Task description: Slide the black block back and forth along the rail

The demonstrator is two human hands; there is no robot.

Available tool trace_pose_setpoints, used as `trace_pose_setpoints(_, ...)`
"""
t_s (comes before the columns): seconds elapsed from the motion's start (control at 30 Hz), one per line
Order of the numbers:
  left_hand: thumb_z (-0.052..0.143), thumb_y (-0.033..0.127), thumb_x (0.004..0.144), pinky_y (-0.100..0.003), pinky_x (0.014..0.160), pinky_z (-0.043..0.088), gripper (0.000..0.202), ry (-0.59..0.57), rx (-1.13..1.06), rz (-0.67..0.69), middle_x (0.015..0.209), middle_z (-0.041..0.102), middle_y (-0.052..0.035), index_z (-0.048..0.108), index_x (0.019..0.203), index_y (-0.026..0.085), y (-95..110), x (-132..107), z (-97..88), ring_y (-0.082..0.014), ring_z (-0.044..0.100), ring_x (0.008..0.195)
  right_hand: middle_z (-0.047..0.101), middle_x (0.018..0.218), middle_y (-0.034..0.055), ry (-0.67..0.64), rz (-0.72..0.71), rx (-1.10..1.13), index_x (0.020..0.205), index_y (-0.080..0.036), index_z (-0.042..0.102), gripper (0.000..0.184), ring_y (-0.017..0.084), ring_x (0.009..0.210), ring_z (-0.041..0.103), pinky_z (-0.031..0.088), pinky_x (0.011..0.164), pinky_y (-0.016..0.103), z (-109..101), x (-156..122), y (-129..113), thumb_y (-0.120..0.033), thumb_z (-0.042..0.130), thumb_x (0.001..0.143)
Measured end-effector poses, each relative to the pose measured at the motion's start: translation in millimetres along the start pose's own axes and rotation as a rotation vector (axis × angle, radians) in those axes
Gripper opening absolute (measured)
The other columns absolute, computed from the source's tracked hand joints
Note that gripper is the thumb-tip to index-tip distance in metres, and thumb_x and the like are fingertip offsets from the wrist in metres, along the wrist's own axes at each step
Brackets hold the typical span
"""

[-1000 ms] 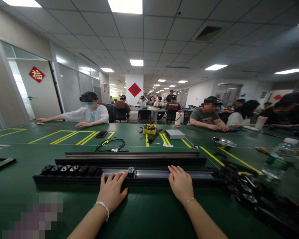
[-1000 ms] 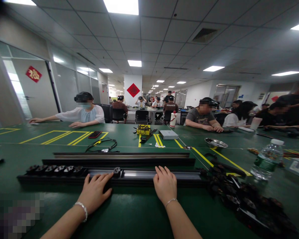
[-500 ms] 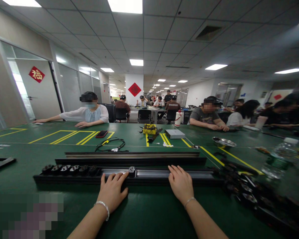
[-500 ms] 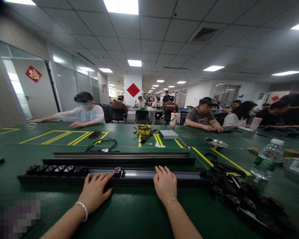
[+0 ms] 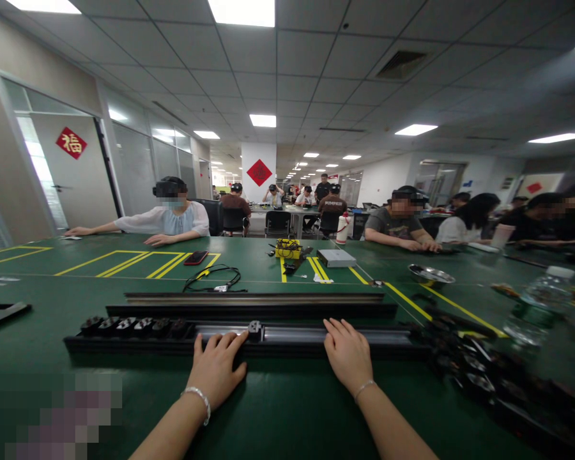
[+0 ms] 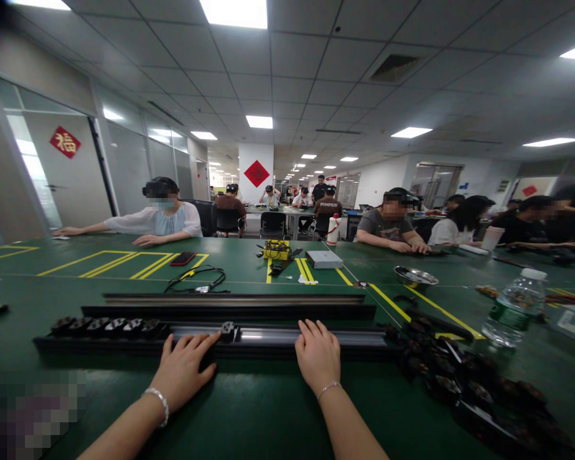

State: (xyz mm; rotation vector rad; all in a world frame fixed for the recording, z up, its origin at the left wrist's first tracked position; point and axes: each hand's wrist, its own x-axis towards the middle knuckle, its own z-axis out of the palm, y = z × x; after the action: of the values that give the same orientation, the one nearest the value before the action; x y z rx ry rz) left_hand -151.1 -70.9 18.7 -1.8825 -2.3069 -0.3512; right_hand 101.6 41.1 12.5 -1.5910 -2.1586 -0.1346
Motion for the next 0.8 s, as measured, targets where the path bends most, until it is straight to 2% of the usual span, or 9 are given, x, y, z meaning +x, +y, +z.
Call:
trace_pose_setpoints(0.57,0.044,0.035,0.070,-0.055,0.101,0.005,0.055,0.023,0.005,0.006,0.121,0.053,0.0009,0.038,0.125,0.038,0.5,0.3,1.6,-0.0242,0.041,0.112,0.052,0.123,-0.0019,0.020,-0.011,-0.001,0.118,-0.028,0.053,0.042,0.018,0.118,0.038,0.027,0.093,0.034,-0.5,-0.2,-0.1,-0.029,0.029,0.083)
trace_pose_setpoints(0.8,0.044,0.037,0.071,-0.055,0.102,0.003,0.055,-0.019,0.022,-0.013,0.123,0.051,0.0000,0.036,0.126,0.038,1.6,0.0,-0.2,-0.0239,0.039,0.114,0.052,0.124,-0.0013,0.001,-0.004,-0.010,0.119,-0.028,0.052,0.042,0.017,0.119,0.037,0.026,0.093,0.034,-1.5,0.0,-0.2,-0.028,0.030,0.083)
